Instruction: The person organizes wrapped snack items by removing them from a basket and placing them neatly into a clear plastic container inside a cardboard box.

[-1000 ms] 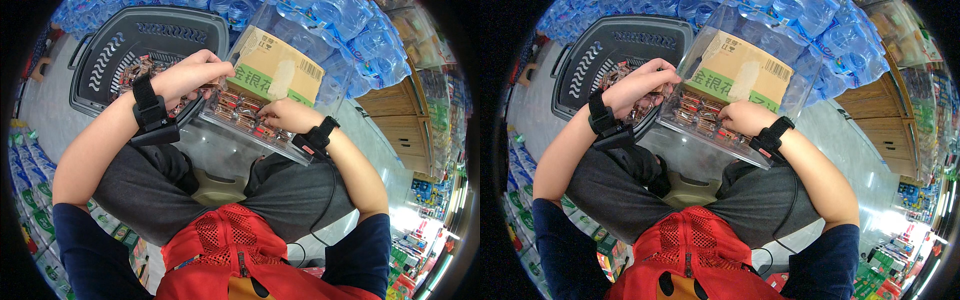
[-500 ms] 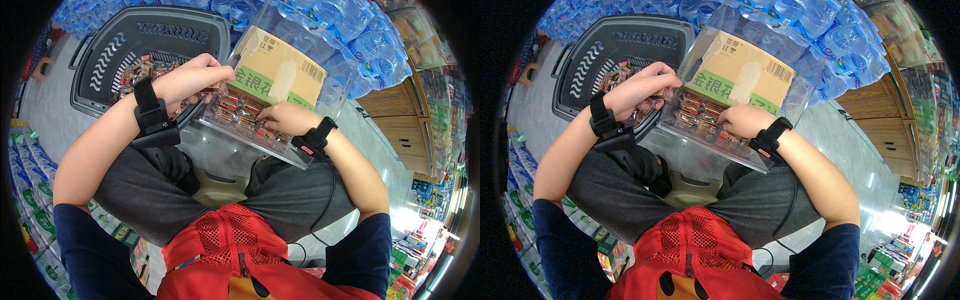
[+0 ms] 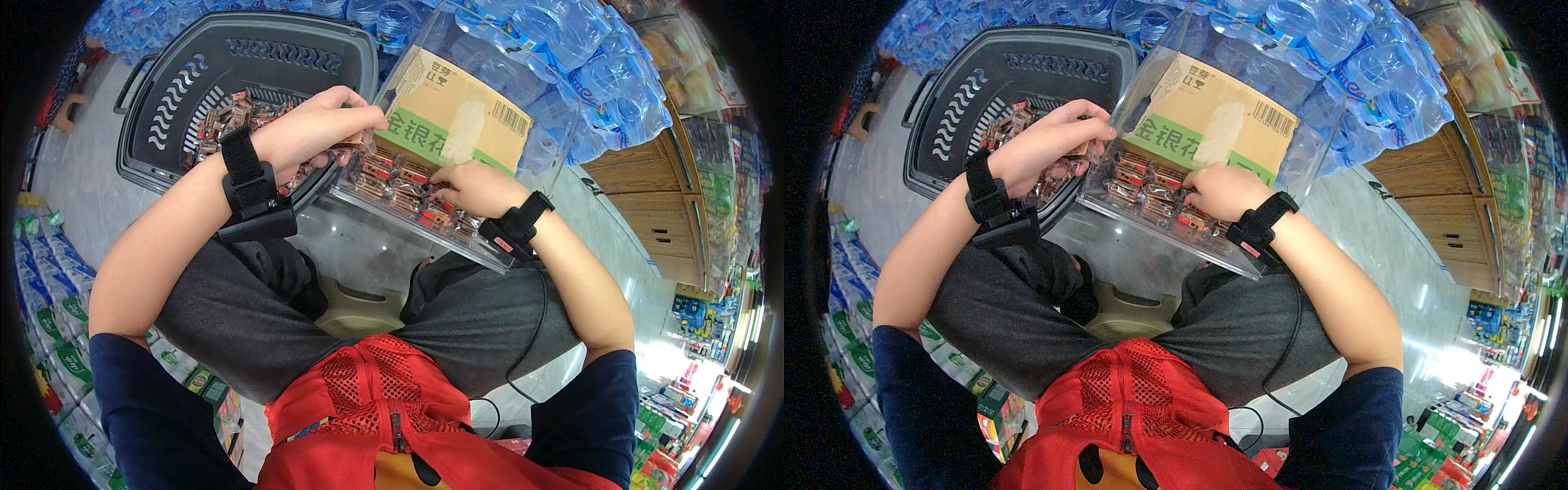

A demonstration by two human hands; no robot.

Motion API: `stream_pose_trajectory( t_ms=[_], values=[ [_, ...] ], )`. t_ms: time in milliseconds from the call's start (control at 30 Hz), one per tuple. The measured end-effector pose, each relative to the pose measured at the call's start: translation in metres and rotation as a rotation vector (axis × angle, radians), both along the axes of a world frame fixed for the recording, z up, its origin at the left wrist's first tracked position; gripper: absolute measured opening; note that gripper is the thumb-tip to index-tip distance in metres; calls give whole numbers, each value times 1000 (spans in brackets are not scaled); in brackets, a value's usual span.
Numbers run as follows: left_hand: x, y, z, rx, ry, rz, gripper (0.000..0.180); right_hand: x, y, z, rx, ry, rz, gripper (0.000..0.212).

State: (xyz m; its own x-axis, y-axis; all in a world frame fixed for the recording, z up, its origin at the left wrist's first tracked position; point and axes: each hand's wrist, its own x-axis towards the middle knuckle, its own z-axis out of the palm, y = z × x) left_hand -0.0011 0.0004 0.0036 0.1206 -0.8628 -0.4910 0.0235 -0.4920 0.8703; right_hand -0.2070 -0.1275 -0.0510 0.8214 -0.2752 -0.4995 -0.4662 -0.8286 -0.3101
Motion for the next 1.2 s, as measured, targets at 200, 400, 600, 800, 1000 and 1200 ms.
stream_pose_trajectory(
  t_ms=[200,400,600,800,1000,1200],
  values=[
    [1,1,3,-68,18,69,26,2,-4,16,-36,-138,-56,25],
    [-9,3,19,-101,131,-42,31,14,16,55,79,-588,-254,36],
    [-24,4,14,-87,191,-138,48,17,38,69,200,-779,16,53],
    [-32,1,12,-118,230,-113,49,17,32,57,311,-775,3,56],
    [-34,-3,12,-100,252,-26,40,16,35,58,324,-834,-8,46],
    [-34,-4,15,-125,314,2,36,14,34,52,440,-855,-152,29]
  ],
)
